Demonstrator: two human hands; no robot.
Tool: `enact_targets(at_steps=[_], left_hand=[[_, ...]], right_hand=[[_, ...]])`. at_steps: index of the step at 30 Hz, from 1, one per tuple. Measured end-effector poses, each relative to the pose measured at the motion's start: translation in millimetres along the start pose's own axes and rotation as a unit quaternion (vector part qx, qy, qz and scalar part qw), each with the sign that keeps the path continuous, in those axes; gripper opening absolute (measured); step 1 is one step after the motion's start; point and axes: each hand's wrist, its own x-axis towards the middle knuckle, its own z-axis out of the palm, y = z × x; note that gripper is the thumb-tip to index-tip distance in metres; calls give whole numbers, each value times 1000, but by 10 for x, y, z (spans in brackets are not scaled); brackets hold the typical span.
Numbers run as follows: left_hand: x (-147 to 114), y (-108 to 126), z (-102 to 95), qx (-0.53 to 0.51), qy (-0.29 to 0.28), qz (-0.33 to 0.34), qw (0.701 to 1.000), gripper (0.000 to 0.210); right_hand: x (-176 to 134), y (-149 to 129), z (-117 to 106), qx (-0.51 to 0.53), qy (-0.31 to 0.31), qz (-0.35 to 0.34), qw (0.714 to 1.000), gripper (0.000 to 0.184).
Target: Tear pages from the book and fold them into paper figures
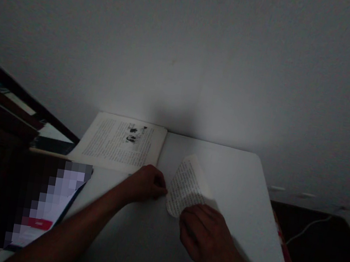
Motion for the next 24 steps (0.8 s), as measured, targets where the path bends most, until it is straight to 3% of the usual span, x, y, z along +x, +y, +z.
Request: enact_targets(at_steps=[7,10,16,24], left_hand=[[7,-37,27,4,6,9,1000,14],[-1,-21,21,24,10,11,1000,14],[-21,29,10,66,18,16,998,15],[-21,33,-11,41,11,17,999,14]], right_hand=[[27,37,-11,43,23,58,997,15],[67,62,-50,47,32,122,991,7],[191,128,-132,37,-23,274,961,23],[257,179,-100,14,-53,302,952,25]])
